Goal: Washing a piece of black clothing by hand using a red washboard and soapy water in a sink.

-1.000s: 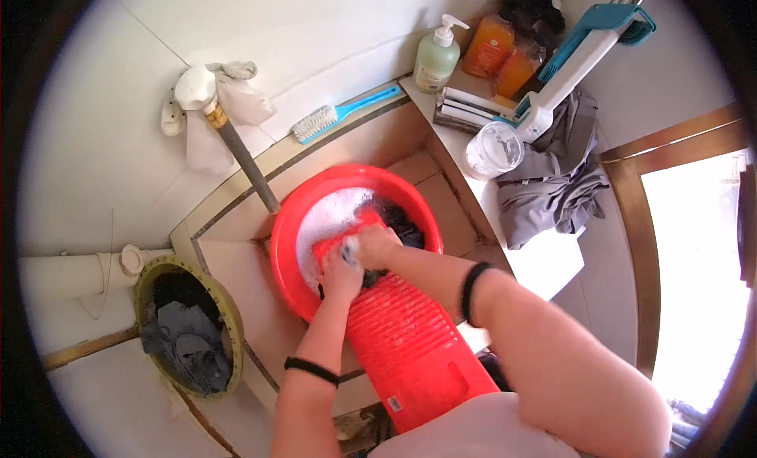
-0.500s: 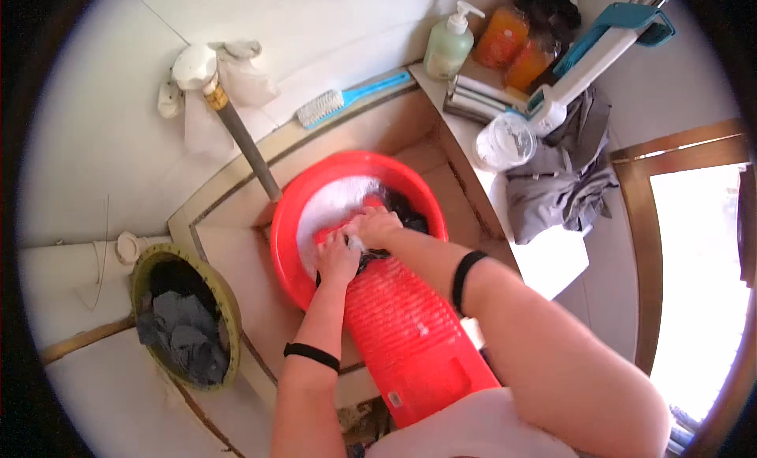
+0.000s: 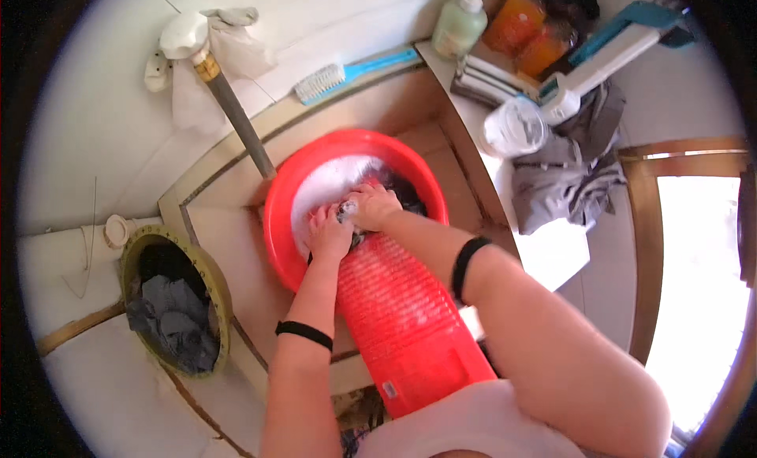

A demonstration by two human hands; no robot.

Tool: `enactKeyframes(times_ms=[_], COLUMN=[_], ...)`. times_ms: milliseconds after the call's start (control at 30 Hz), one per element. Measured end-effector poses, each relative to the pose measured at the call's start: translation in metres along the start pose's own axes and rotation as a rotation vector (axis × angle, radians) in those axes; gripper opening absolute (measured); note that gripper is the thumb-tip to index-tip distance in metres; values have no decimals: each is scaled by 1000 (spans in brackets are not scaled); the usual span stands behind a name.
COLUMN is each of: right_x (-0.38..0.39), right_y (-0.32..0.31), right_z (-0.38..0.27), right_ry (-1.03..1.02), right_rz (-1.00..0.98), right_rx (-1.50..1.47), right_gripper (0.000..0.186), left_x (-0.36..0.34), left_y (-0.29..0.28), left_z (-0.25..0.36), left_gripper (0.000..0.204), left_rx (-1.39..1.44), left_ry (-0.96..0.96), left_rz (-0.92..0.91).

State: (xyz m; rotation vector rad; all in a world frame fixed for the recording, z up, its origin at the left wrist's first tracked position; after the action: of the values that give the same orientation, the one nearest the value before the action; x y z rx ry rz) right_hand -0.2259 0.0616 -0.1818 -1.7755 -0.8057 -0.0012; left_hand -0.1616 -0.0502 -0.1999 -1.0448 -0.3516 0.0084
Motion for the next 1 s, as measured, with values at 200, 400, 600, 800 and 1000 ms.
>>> enactKeyframes(times_ms=[200, 400, 600, 800, 1000], right_x=[180, 3, 85, 104, -25], right_y=[-57, -7, 5, -13, -10], right_z=[8, 8, 20, -15, 31], right_ry=[-674, -56, -350, -493, -33], right_rz=[155, 32, -131, -285, 79], right_rx=[-3, 114, 99, 183, -33], right_gripper=[48, 45, 54, 44, 68], left_x=[158, -2, 79, 110, -51], left_y=[-41, 4, -3, -23, -31], left_z=[107, 31, 64, 79, 32], left_gripper=[68, 32, 51, 50, 39], left_rx=[82, -158, 58, 71, 224], left_ry=[571, 108, 56, 187, 28], left_rz=[-172, 56, -267, -268, 56])
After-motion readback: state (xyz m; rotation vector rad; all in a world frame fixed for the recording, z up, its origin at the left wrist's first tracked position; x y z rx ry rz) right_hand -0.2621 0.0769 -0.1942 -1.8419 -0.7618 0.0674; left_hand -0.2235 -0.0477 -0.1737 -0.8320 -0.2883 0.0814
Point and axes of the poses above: each hand's wrist, its own x-axis away from the middle knuckle, its own y-axis out of the palm, z = x × y, the point moved 7 cm from there along -x, towards the middle knuckle, and after that the axes turned 10 degrees about x, right-handed, at the moved point
